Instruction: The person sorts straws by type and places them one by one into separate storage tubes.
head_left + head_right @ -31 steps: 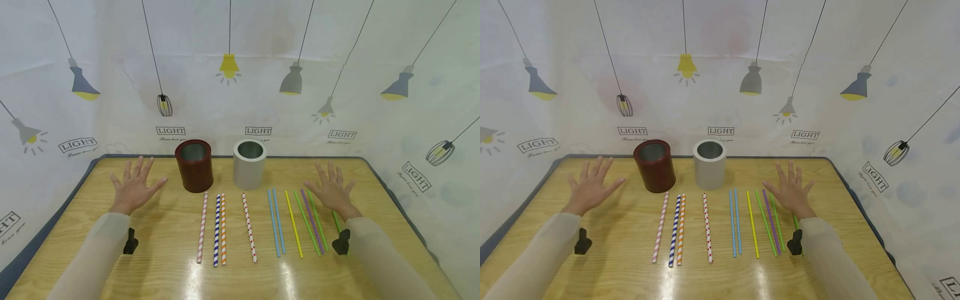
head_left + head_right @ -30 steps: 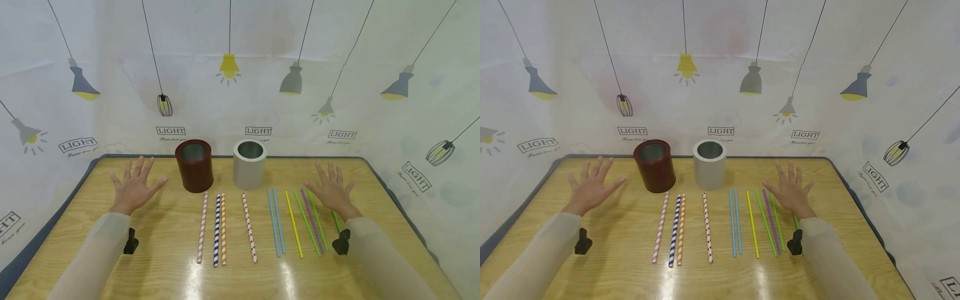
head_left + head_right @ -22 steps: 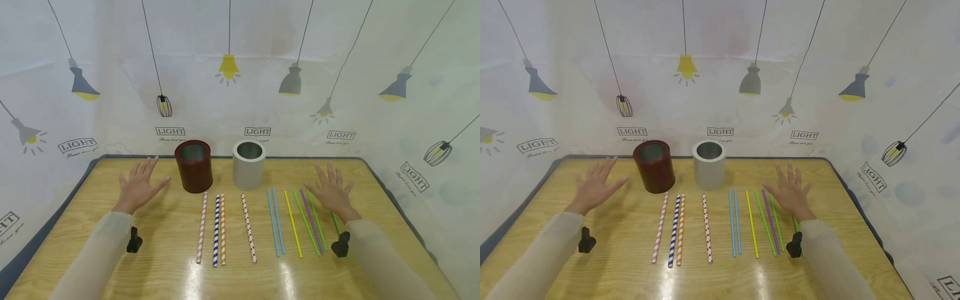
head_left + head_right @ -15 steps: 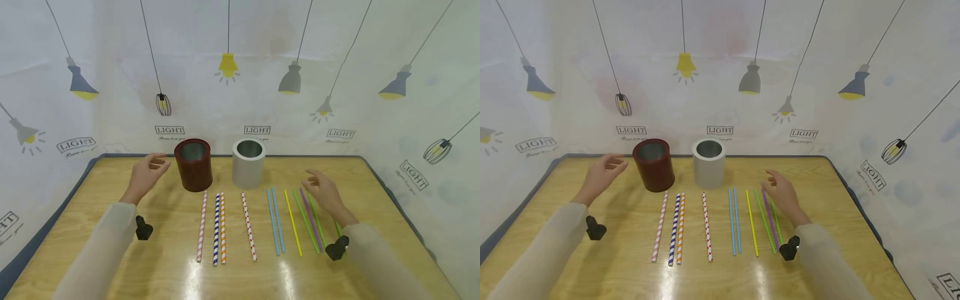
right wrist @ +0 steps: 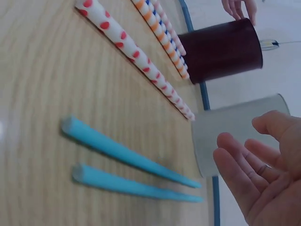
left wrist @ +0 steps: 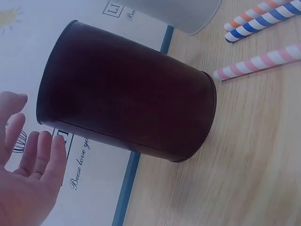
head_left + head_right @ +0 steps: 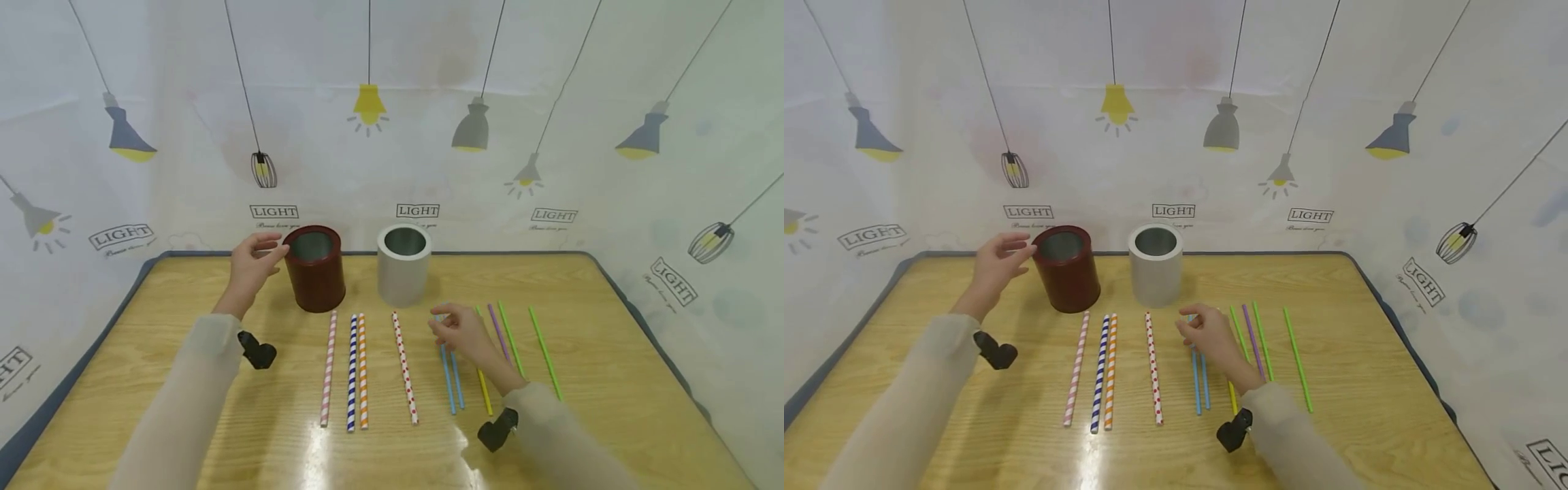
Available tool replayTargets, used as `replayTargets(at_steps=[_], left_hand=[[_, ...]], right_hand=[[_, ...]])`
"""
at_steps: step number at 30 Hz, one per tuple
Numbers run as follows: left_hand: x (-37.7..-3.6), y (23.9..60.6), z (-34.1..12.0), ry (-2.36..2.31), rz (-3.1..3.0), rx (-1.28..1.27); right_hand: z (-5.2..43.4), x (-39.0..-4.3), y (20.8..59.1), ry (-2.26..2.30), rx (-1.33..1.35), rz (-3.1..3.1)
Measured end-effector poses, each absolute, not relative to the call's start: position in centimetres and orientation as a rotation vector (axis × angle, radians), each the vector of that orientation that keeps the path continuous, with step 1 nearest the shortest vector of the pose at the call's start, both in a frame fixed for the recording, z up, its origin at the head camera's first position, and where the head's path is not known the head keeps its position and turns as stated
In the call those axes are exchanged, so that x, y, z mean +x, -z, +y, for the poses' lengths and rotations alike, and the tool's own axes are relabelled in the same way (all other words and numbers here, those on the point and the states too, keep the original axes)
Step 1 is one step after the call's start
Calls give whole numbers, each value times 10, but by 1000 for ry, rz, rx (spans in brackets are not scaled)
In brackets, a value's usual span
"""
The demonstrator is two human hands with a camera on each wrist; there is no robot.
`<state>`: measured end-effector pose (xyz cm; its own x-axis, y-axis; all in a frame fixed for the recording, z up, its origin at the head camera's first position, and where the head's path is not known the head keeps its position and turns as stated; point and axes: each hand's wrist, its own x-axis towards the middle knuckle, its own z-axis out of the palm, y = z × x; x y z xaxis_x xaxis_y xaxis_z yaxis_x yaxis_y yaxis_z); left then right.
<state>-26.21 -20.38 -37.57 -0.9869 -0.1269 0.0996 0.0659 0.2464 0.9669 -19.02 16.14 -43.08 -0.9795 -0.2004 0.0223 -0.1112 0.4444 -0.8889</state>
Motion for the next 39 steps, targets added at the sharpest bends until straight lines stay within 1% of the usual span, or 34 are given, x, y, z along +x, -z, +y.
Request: replayTargets(at_steps=[10, 17, 24, 30, 39], left_hand=[[-266, 383, -203, 2042, -2282, 177], [-267, 386, -200, 2133, -2245, 228], [-267, 387, -198, 2118, -2241, 262], [-268, 388, -197, 2099, -2258, 272], [-268, 387, -197, 2123, -2224, 263]], right_hand=[[131, -182, 448, 1538, -118, 2616], [120, -176, 462, 1711, -5, 2523], [112, -172, 472, 1722, 0, 2456], [110, -169, 474, 1691, -53, 2495], [104, -170, 478, 1406, -93, 2739]])
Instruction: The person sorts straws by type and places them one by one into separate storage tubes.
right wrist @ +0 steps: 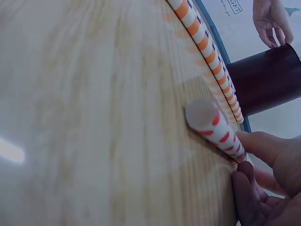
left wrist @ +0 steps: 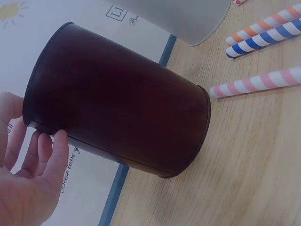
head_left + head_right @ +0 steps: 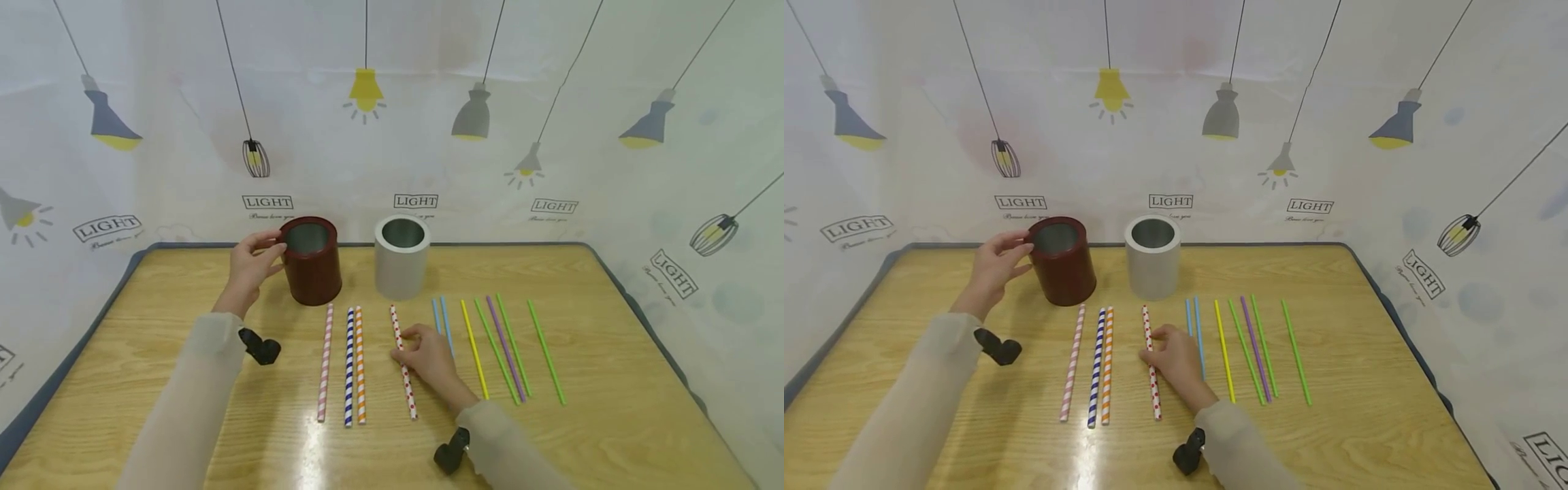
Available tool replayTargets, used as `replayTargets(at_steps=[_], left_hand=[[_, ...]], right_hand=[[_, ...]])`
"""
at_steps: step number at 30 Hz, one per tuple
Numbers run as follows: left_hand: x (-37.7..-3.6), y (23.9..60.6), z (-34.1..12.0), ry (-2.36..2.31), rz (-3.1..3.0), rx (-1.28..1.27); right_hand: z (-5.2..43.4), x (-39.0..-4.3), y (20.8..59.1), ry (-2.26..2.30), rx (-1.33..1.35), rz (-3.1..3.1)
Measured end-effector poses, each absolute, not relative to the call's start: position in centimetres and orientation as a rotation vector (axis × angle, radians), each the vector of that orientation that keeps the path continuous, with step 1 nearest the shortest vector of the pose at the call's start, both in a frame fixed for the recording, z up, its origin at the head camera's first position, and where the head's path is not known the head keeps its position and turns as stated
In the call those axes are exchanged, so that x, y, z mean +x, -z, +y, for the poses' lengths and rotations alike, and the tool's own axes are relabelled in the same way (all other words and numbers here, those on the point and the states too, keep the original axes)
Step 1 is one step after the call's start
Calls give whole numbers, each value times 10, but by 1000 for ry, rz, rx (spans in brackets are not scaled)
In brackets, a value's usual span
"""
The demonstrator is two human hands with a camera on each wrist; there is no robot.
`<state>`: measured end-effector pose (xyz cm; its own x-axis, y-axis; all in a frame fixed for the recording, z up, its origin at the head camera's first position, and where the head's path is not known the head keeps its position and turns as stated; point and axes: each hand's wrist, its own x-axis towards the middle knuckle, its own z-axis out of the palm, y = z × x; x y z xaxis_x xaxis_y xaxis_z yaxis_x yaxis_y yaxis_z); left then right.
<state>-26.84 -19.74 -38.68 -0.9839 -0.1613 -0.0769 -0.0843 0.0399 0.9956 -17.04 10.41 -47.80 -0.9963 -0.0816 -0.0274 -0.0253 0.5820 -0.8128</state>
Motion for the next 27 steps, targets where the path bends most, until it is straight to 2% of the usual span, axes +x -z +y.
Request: replayTargets(at_steps=[13, 27], left_hand=[[-269, 388, -198, 2147, -2201, 270], [-269, 387, -198, 2134, -2220, 268]], right_hand=[[99, -165, 475, 1261, -119, 2906], [103, -169, 469, 1413, -167, 2755]])
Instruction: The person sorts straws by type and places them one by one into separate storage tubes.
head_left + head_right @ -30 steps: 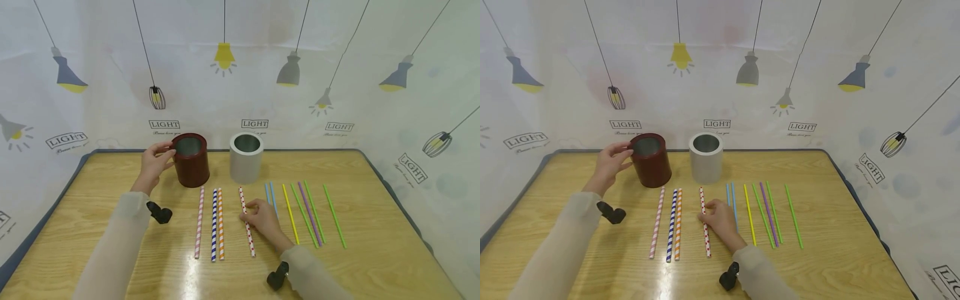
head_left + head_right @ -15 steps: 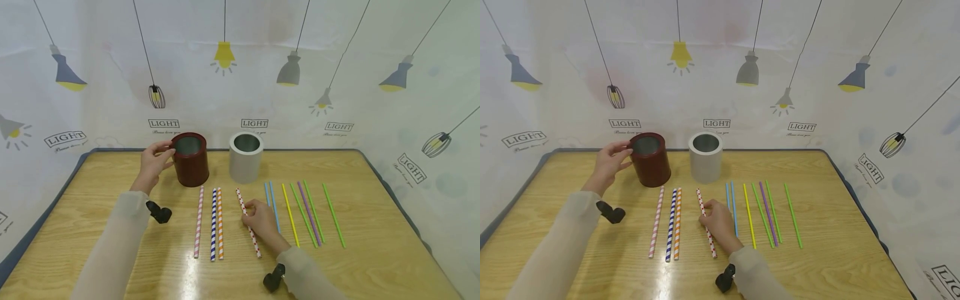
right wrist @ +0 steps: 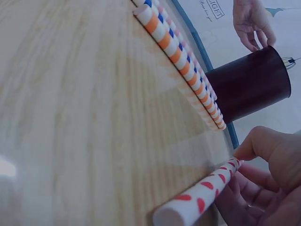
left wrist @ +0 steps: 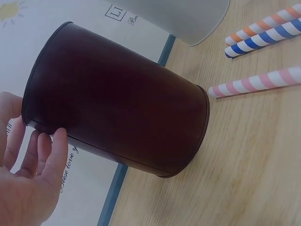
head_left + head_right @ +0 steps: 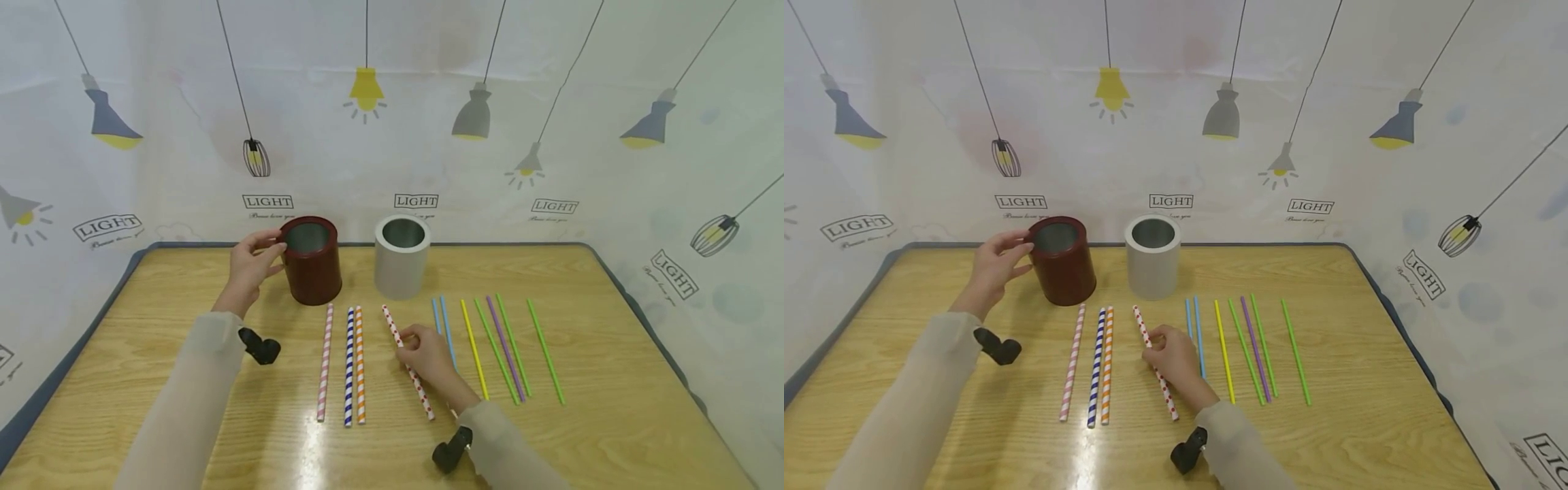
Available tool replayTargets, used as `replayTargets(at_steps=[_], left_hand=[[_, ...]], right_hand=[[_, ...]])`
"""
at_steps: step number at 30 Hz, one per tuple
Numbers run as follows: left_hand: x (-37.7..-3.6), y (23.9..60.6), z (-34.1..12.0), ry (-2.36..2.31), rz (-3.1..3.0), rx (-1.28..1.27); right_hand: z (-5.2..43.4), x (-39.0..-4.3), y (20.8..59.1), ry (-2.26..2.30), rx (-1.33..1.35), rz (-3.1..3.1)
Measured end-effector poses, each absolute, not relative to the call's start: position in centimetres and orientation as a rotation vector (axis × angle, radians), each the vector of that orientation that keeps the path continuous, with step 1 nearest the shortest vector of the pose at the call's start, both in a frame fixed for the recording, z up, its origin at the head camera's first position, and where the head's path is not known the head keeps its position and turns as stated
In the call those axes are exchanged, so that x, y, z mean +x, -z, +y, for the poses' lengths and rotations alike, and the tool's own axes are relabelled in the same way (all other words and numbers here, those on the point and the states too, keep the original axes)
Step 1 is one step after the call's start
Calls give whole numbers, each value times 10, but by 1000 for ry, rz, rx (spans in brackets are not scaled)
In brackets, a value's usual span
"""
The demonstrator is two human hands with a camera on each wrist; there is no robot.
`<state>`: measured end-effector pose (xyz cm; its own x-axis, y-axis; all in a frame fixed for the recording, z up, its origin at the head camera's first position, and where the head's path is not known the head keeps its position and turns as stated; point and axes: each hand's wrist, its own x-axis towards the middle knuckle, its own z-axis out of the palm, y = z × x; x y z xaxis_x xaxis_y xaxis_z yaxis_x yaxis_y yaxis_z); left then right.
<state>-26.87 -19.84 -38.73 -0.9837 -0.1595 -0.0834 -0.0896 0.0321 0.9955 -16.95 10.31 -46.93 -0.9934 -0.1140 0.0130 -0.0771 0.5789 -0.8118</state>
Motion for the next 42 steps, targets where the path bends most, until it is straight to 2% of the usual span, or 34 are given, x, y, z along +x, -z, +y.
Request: replayTargets(at_steps=[14, 23, 33, 42], left_hand=[[-268, 387, -199, 2129, -2225, 259], [-269, 388, -198, 2128, -2216, 288], [-268, 387, -197, 2130, -2224, 283], [-269, 389, -198, 2128, -2228, 286]], right_hand=[[108, -182, 445, 1741, -91, 2537], [101, -195, 433, 1977, -166, 2375], [88, -195, 385, 1988, -301, 2423], [84, -224, 392, 2020, -325, 2414]])
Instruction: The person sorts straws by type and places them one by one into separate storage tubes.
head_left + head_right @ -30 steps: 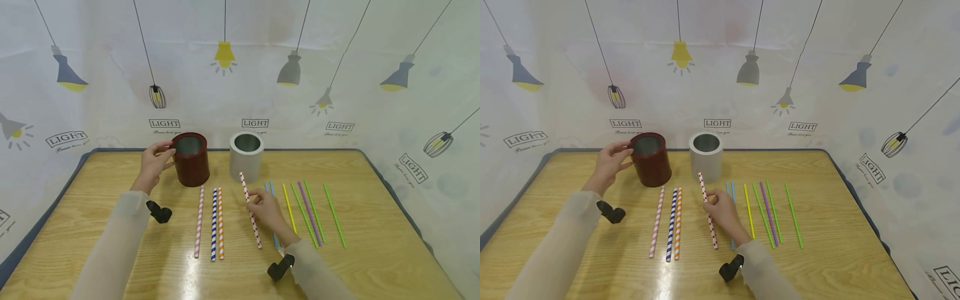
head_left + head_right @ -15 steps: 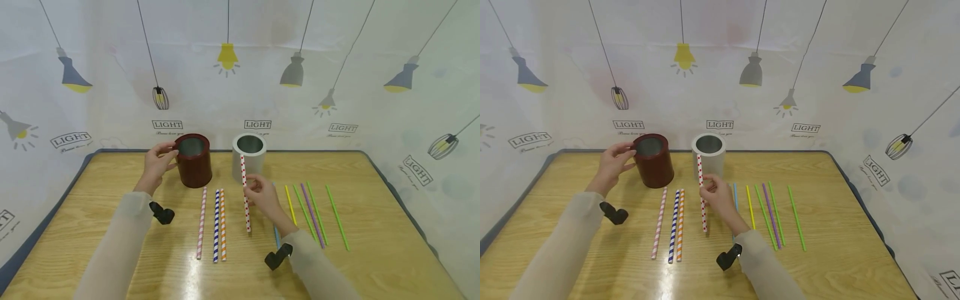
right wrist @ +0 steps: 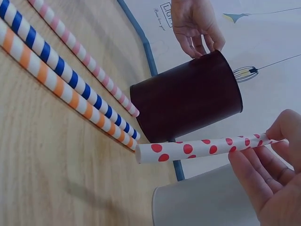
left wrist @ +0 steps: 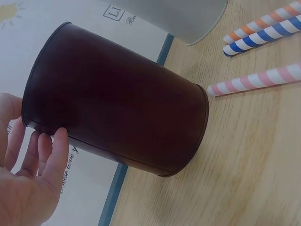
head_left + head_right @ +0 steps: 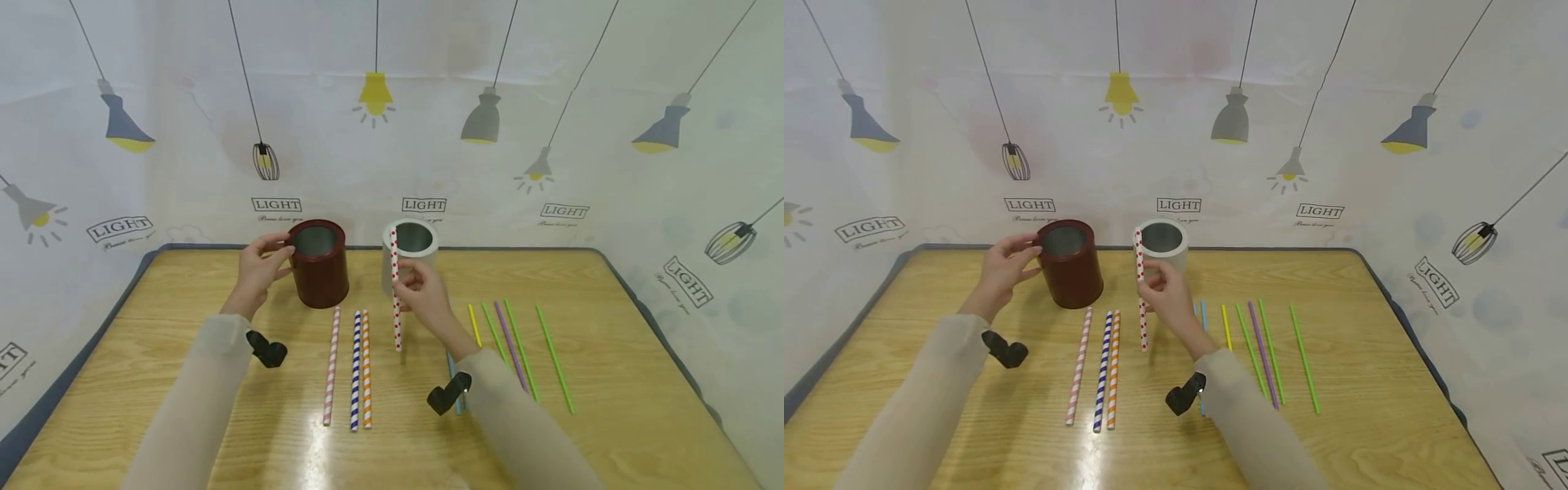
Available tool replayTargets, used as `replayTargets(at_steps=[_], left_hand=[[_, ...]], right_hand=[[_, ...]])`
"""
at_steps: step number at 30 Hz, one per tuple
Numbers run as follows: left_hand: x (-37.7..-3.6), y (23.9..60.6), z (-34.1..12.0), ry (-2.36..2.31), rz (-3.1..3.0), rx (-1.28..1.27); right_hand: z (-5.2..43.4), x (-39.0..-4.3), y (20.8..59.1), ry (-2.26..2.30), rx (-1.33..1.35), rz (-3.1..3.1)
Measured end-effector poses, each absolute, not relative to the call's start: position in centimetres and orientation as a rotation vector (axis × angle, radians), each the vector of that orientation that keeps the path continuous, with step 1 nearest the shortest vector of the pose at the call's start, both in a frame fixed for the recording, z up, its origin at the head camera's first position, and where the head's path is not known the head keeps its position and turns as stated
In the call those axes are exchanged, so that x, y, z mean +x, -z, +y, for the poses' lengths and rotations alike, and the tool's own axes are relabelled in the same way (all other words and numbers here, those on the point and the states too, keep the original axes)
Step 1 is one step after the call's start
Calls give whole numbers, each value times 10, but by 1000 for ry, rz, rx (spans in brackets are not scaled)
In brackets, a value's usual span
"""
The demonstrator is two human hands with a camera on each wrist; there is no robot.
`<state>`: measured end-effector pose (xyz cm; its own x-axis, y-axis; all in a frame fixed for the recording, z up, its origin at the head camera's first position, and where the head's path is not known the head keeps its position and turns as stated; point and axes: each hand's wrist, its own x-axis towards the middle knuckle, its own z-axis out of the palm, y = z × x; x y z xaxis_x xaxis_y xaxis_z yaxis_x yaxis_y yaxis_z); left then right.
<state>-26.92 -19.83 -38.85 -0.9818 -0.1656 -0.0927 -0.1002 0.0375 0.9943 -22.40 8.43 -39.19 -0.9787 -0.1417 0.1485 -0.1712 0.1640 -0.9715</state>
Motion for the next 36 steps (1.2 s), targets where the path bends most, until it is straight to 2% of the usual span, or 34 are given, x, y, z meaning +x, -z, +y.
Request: replayTargets(at_steps=[15, 36], left_hand=[[-269, 390, -198, 2114, -2226, 298], [-269, 388, -197, 2110, -2213, 298]], right_hand=[[69, -255, 385, -1955, 383, -2309], [36, -275, 354, -1881, 506, -2292]])
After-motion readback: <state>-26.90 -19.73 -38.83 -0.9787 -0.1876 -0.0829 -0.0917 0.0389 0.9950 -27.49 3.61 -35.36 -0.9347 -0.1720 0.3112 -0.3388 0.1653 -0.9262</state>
